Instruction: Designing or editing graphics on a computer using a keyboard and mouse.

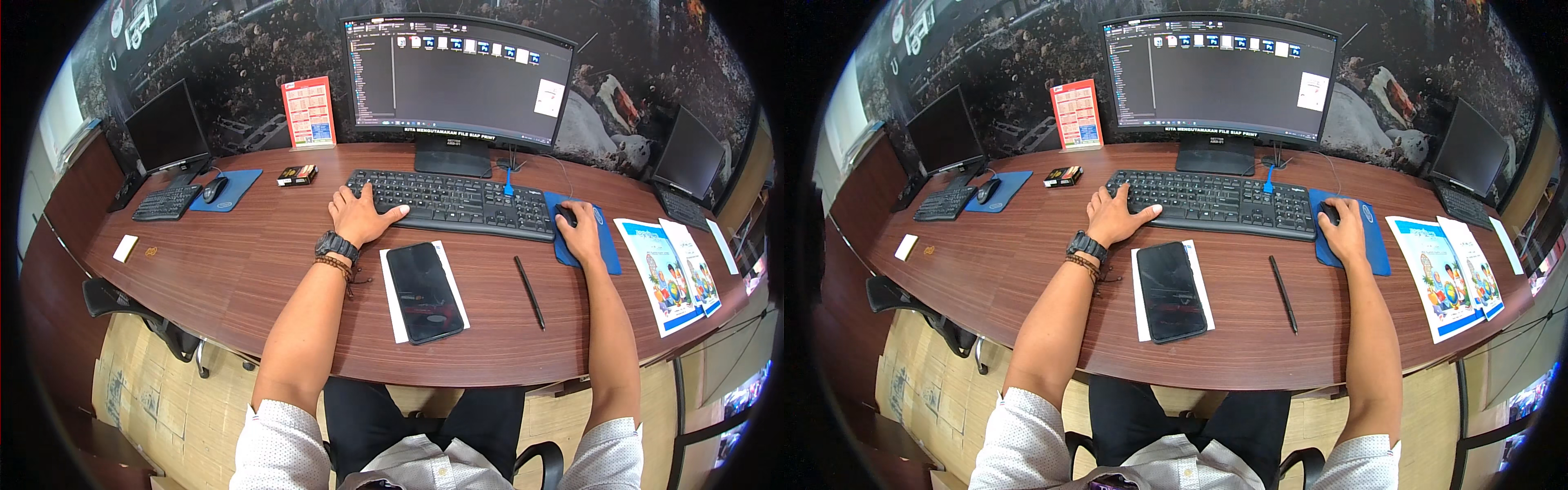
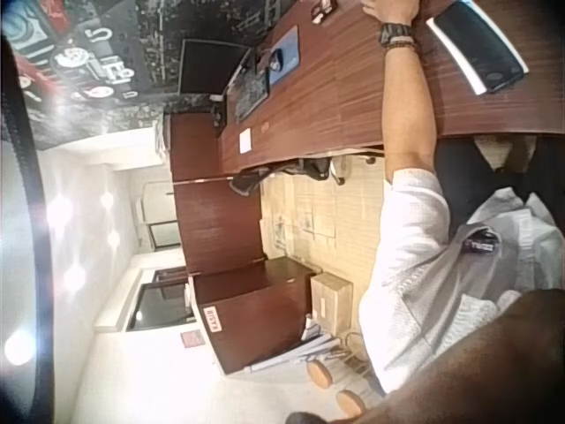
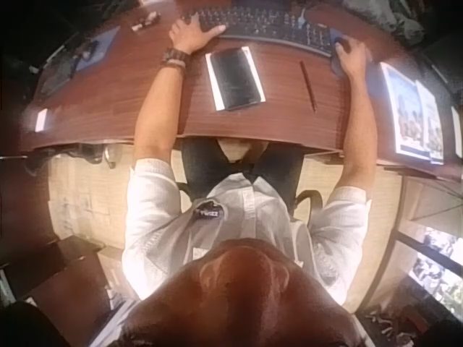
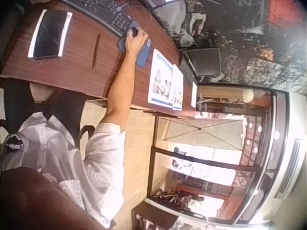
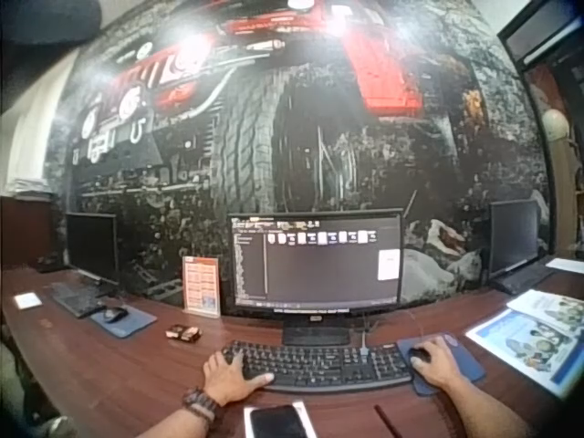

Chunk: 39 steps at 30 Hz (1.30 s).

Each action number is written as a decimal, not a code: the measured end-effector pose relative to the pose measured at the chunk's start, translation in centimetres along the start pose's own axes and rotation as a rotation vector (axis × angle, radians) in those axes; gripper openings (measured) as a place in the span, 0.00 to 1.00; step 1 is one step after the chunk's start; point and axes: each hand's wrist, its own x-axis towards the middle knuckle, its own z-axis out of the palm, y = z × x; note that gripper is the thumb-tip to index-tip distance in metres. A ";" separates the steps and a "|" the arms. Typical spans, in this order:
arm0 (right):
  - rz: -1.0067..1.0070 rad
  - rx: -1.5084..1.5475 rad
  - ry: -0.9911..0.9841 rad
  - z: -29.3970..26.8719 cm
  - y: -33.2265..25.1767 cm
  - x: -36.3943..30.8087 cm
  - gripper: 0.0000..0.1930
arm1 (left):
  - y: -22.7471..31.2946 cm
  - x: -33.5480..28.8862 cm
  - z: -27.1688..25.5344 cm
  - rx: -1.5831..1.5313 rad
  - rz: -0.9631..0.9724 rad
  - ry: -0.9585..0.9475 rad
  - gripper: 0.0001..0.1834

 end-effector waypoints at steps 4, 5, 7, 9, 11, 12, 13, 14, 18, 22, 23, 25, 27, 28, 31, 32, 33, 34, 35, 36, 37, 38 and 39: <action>-0.014 0.010 0.001 0.1 0.2 0.1 0.18 | -0.1 0.0 0.2 0.011 0.007 0.022 0.58; -0.012 0.012 0.000 0.1 0.1 0.1 0.18 | -0.1 0.0 0.2 0.011 0.007 0.022 0.58; -0.012 0.012 0.004 0.2 0.2 0.1 0.18 | -0.1 0.0 0.2 0.011 0.001 0.014 0.58; -0.011 0.011 0.008 0.2 0.2 0.1 0.18 | -0.2 0.1 0.2 0.012 0.005 0.016 0.58; -0.025 0.017 0.015 0.2 0.3 0.0 0.18 | -0.1 0.0 0.2 0.013 0.008 0.019 0.58; -0.024 0.017 0.015 0.2 0.3 0.0 0.18 | -0.1 0.0 0.2 0.011 0.008 0.017 0.58; -0.026 0.015 0.020 0.3 0.4 0.0 0.17 | -0.1 0.0 0.1 0.009 0.007 0.016 0.58; -0.028 0.013 0.024 0.3 0.4 0.0 0.17 | -0.1 0.0 0.2 0.010 0.007 0.016 0.58; -0.023 0.015 0.017 0.3 0.3 0.1 0.18 | -0.2 0.1 0.2 0.010 0.005 0.020 0.58; -0.020 0.011 0.015 0.2 0.2 0.0 0.18 | -0.2 0.1 0.2 0.006 0.006 0.020 0.58; -0.025 0.009 0.021 0.2 0.2 0.0 0.18 | -0.2 0.1 0.3 0.006 0.006 0.021 0.58; -0.023 0.013 0.019 0.1 0.1 0.0 0.18 | -0.3 0.1 0.3 0.008 0.012 0.029 0.59; -0.021 0.017 0.018 0.1 0.1 0.0 0.18 | -0.3 0.1 0.3 0.008 0.011 0.027 0.59; -0.022 0.010 0.017 0.1 0.1 0.0 0.18 | -0.2 0.1 0.3 0.008 0.010 0.024 0.59; -0.020 0.008 0.018 0.1 0.1 -0.1 0.18 | 0.1 0.0 -0.3 -0.004 -0.018 -0.035 0.58; -0.017 0.013 0.018 0.1 0.1 -0.1 0.18 | 0.0 0.0 -0.2 -0.004 -0.018 -0.034 0.58; -0.018 0.013 0.019 0.1 0.0 -0.1 0.18 | -0.1 0.0 -0.1 0.001 -0.011 -0.014 0.59; -0.023 0.012 0.023 0.2 0.0 -0.1 0.18 | -0.2 0.0 0.0 0.005 -0.005 0.005 0.59; -0.026 0.010 0.026 0.2 0.1 -0.1 0.18 | -0.1 0.0 0.0 0.004 -0.003 0.005 0.59; -0.026 0.010 0.028 0.2 0.2 -0.1 0.18 | -0.1 0.0 0.1 -0.001 -0.002 0.003 0.59; -0.028 0.017 0.030 0.2 0.2 -0.1 0.18 | 0.0 0.0 0.1 -0.006 -0.002 0.001 0.59; -0.031 0.027 0.032 0.2 0.2 -0.1 0.18 | -0.1 0.1 0.1 -0.006 -0.001 0.003 0.59; -0.032 0.028 0.035 0.3 0.3 0.0 0.18 | -0.2 0.2 0.1 -0.012 -0.002 -0.001 0.59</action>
